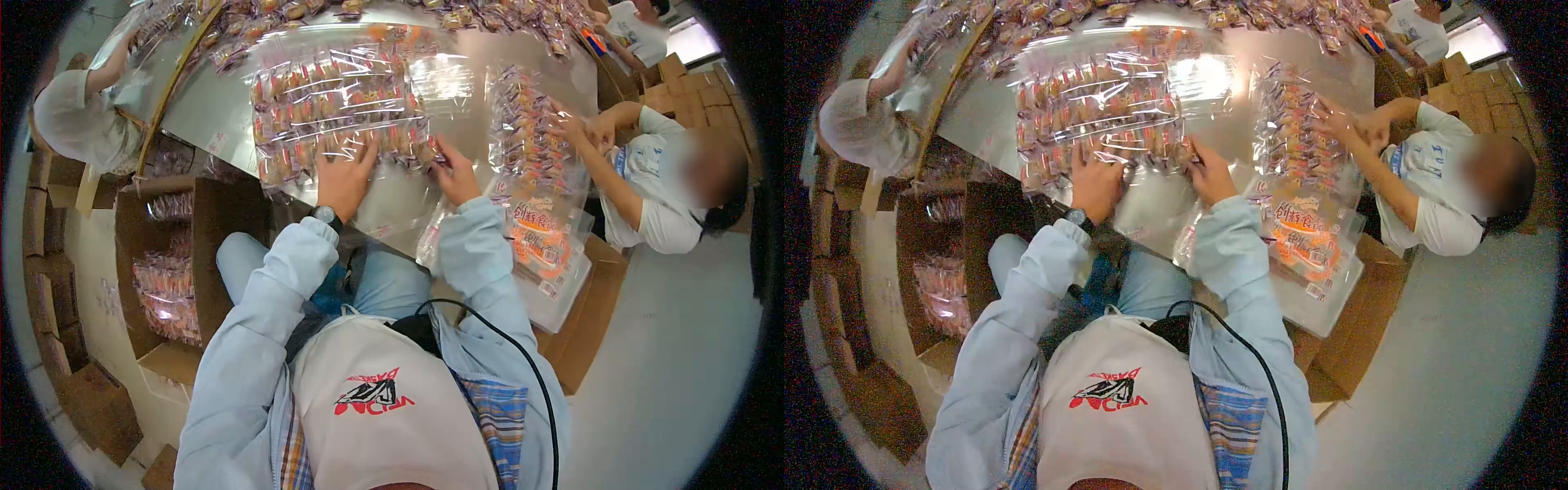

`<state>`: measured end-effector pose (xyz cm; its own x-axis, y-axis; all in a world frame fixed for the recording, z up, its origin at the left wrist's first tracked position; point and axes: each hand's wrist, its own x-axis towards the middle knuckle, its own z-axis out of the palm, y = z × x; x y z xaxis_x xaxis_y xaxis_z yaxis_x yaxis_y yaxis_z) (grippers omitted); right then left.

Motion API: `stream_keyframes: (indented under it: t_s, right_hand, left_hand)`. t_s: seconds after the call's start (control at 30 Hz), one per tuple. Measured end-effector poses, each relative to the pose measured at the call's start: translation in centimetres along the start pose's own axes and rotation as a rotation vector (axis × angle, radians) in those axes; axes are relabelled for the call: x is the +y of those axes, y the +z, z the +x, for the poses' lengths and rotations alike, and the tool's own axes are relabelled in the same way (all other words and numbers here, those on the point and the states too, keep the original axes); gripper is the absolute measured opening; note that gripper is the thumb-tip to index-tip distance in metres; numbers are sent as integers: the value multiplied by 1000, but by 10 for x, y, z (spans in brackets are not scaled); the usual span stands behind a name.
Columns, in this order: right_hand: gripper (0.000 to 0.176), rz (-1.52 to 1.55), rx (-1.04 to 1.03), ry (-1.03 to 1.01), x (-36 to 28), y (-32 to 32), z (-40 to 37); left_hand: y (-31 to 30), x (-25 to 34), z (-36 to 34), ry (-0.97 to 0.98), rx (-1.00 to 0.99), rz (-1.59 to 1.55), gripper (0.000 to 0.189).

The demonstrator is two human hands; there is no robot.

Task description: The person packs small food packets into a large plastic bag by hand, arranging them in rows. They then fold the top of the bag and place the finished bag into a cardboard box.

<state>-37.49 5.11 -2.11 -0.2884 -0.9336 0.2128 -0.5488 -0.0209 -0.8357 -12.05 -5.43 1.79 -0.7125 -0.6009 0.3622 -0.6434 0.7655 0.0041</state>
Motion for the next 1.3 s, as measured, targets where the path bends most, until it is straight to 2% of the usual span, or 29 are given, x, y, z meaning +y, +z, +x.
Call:
stream_keyframes:
  t_s: [0.03,0.13,0.17,0.27,0.3,0.33,0.4,0.47,0.57,0.67,0.77,0.93,1.07,1.17,1.3]
  right_hand:
    - [65,17,37,13,0,6,0]
    - [56,18,66,81,1,13,0]
    - [52,8,69,109,3,14,-2]
    - [51,-178,244,-96,-1,22,2]
    - [42,-243,302,-251,-3,24,7]
    - [41,-173,279,-129,-9,26,8]
    - [37,-31,229,112,-23,28,-1]
    - [27,-30,248,127,-21,29,-5]
    - [24,-39,217,173,-16,28,-19]
    - [23,-17,218,23,-17,25,-27]
    - [22,-102,229,106,-32,20,-32]
    - [17,-48,340,144,-34,32,-46]
    - [13,-16,346,181,-32,30,-59]
    - [11,-71,372,148,-46,31,-62]
    - [18,-17,369,180,-37,37,-67]
  left_hand:
    - [-8,4,2,-8,-39,44,66]
    - [-2,13,3,28,-51,-96,67]
    - [5,15,5,71,108,-108,67]
    - [7,27,15,-45,-147,-230,63]
    - [5,33,21,-83,-237,-330,62]
    - [0,40,26,-121,-329,-430,60]
    - [4,53,28,-131,-232,-413,57]
    - [35,66,19,-89,139,-174,53]
    - [39,69,13,-131,115,-221,53]
    - [42,66,11,-132,114,-237,49]
    - [36,68,11,-160,84,-321,49]
    - [61,68,7,-173,115,-472,50]
    - [53,70,10,-135,197,-339,55]
    - [48,71,12,-186,150,-320,57]
    - [66,70,14,-149,256,-332,55]
